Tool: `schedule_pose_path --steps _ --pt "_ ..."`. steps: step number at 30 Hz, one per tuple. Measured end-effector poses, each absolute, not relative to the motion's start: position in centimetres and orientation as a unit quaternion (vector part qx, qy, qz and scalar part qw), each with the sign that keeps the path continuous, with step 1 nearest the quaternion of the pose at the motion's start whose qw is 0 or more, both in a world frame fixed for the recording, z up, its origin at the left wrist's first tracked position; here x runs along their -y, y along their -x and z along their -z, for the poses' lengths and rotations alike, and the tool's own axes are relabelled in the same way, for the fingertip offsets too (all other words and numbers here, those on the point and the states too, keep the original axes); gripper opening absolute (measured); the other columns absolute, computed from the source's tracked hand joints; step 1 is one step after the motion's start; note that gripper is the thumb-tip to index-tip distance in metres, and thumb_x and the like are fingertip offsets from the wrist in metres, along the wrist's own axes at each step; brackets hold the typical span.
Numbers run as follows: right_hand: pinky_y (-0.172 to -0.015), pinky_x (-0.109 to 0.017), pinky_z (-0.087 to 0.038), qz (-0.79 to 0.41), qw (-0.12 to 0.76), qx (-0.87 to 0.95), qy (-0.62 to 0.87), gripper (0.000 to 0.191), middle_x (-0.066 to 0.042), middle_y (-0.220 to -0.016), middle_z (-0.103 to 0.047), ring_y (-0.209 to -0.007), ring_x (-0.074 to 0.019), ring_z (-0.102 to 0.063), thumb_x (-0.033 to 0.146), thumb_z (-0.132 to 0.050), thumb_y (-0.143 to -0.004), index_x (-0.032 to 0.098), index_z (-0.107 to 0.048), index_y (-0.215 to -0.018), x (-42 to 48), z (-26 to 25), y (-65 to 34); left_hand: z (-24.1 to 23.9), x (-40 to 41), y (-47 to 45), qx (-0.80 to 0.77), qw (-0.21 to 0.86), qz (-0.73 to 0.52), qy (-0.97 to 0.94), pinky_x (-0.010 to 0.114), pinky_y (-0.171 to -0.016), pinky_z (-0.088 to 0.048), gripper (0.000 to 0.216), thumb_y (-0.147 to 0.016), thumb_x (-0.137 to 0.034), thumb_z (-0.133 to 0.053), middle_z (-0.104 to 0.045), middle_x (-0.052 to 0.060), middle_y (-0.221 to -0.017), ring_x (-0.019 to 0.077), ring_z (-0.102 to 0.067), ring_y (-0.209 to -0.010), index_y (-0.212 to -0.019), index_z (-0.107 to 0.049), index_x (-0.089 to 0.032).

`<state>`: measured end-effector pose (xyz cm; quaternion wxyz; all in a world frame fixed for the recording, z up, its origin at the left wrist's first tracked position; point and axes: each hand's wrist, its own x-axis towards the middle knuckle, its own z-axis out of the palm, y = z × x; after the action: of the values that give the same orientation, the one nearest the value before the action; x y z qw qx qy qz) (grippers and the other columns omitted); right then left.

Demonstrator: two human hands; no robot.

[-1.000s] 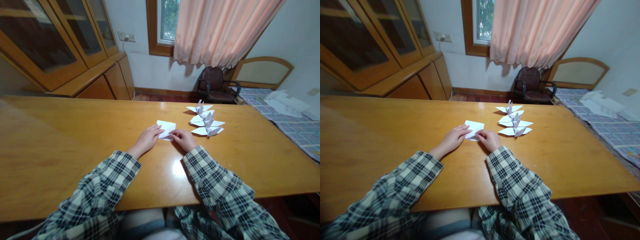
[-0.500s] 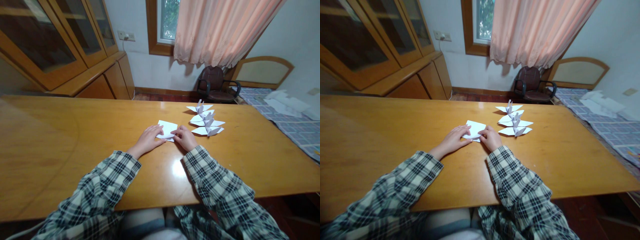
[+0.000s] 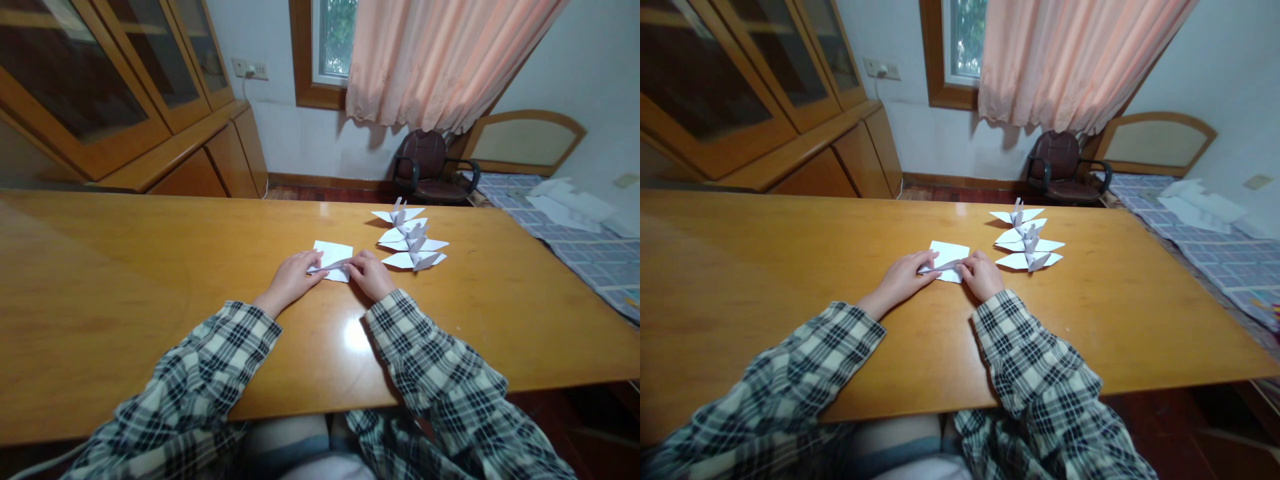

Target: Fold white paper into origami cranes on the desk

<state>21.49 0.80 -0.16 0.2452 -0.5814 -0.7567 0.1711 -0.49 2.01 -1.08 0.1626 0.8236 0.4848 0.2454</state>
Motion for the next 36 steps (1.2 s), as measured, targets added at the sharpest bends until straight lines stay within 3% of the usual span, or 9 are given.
schedule_pose_path --steps 4,10,16,23,29,36 --pt "-0.076 -0.027 -0.043 -0.163 0.248 0.759 0.579 0.024 -0.006 -0.088 -0.062 -0.082 -0.016 -0.058 0.026 -0.053 -0.096 0.018 -0.076 -0.096 -1.01 0.45 -21.62 1.51 -2.42 0.8 -0.476 0.189 -0.267 -0.817 0.036 -0.087 -0.051 0.025 -0.089 -0.041 -0.062 -0.072 0.005 -0.102 0.0233 -0.066 -0.095 -0.104 -0.068 -0.022" --pt "-0.077 -0.029 -0.044 -0.156 0.26 0.747 0.592 0.023 -0.008 -0.088 -0.064 -0.083 -0.0176 -0.059 0.026 -0.056 -0.095 0.016 -0.076 -0.091 -1.27 0.76 -21.69 1.59 -2.67 0.94 -0.482 0.202 -0.276 -0.806 0.036 -0.091 -0.051 0.027 -0.087 -0.037 -0.064 -0.073 0.006 -0.102 0.0236 -0.067 -0.099 -0.106 -0.069 -0.019" --pt "-0.075 -0.029 -0.044 -0.153 0.27 0.733 0.606 0.016 -0.007 -0.086 -0.063 -0.081 -0.0177 -0.058 0.025 -0.06 -0.091 0.017 -0.072 -0.086 -1.32 0.83 -21.67 1.29 -2.69 0.97 -0.479 0.201 -0.272 -0.81 0.037 -0.089 -0.053 0.021 -0.089 -0.037 -0.061 -0.073 0.007 -0.101 0.0237 -0.067 -0.095 -0.096 -0.069 -0.02" --pt "-0.068 -0.027 -0.04 -0.168 0.29 0.725 0.602 0.008 -0.001 -0.08 -0.059 -0.074 -0.0157 -0.053 0.019 -0.062 -0.085 0.019 -0.063 -0.093 -1.0 0.59 -21.46 1.44 -2.77 0.62 -0.467 0.189 -0.296 -0.811 0.041 -0.098 -0.05 0.015 -0.088 -0.031 -0.059 -0.072 0.008 -0.103 0.0241 -0.065 -0.102 -0.08 -0.063 -0.02" --pt "-0.068 -0.026 -0.04 -0.184 0.256 0.754 0.576 0.007 -0.002 -0.087 -0.056 -0.073 -0.0135 -0.053 0.021 -0.062 -0.087 0.021 -0.069 -0.09 -0.55 0.05 -21.32 1.36 -2.78 0.36 -0.463 0.171 -0.292 -0.819 0.043 -0.095 -0.05 0.02 -0.087 -0.026 -0.058 -0.071 0.01 -0.107 0.0251 -0.063 -0.103 -0.069 -0.055 -0.02" --pt "-0.072 -0.027 -0.043 -0.18 0.275 0.758 0.564 0.015 -0.002 -0.089 -0.053 -0.074 -0.0134 -0.053 0.021 -0.062 -0.087 0.022 -0.075 -0.095 -0.7 0.52 -21.35 1.48 -2.9 0.24 -0.46 0.162 -0.29 -0.823 0.042 -0.094 -0.05 0.021 -0.086 -0.021 -0.058 -0.07 0.009 -0.103 0.0243 -0.062 -0.101 -0.066 -0.052 -0.02"
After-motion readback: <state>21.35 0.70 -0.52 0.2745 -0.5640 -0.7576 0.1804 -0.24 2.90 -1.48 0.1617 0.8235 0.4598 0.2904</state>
